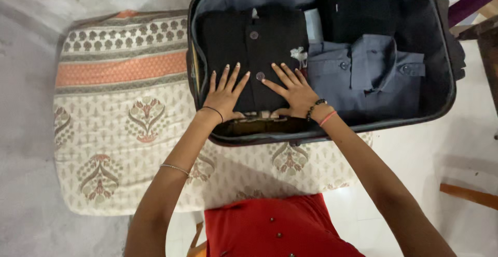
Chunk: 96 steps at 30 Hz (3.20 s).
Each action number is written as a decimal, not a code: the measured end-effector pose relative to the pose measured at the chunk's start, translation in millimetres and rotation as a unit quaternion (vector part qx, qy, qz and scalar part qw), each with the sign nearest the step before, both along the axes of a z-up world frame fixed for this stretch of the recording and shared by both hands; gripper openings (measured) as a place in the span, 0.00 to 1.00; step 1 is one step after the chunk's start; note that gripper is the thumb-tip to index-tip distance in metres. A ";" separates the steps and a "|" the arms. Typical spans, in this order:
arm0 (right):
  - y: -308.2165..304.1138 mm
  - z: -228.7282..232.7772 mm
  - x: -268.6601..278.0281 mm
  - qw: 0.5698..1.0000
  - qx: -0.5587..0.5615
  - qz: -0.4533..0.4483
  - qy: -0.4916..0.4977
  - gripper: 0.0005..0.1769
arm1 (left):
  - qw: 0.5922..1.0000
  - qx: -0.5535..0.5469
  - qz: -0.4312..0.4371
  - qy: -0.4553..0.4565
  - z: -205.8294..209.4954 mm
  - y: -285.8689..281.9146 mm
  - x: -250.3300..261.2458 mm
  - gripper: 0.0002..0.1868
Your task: The person folds a black shirt and places it along with another shirt into a red suitcase, then zips the suitcase shut.
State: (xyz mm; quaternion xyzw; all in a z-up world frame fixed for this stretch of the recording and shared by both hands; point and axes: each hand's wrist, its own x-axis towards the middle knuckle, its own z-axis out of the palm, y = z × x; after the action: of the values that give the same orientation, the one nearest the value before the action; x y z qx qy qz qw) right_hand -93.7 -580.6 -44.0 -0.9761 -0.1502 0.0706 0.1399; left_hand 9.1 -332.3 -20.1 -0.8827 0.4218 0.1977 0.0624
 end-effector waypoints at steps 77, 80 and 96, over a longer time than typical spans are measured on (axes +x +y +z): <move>-342.7 -87.3 -67.8 0.969 0.033 -0.234 -0.066 0.59 | 0.943 -0.102 0.313 0.048 -58.2 -203.7 -139.3 0.23; -350.3 -91.1 -56.8 0.972 0.033 -0.232 -0.026 0.63 | 0.939 -0.230 0.253 -0.030 -69.0 -211.2 -147.2 0.20; -336.7 -75.5 -76.2 0.961 -0.013 -0.273 -0.028 0.33 | 0.811 -0.428 0.383 0.113 -102.2 -235.7 -110.5 0.39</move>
State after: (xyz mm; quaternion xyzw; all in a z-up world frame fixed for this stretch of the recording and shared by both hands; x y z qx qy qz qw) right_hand -169.9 -917.4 -119.5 -0.9834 0.1193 0.0041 0.1365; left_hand -101.4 -568.0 -122.3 -0.8816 0.0955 0.1037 -0.4505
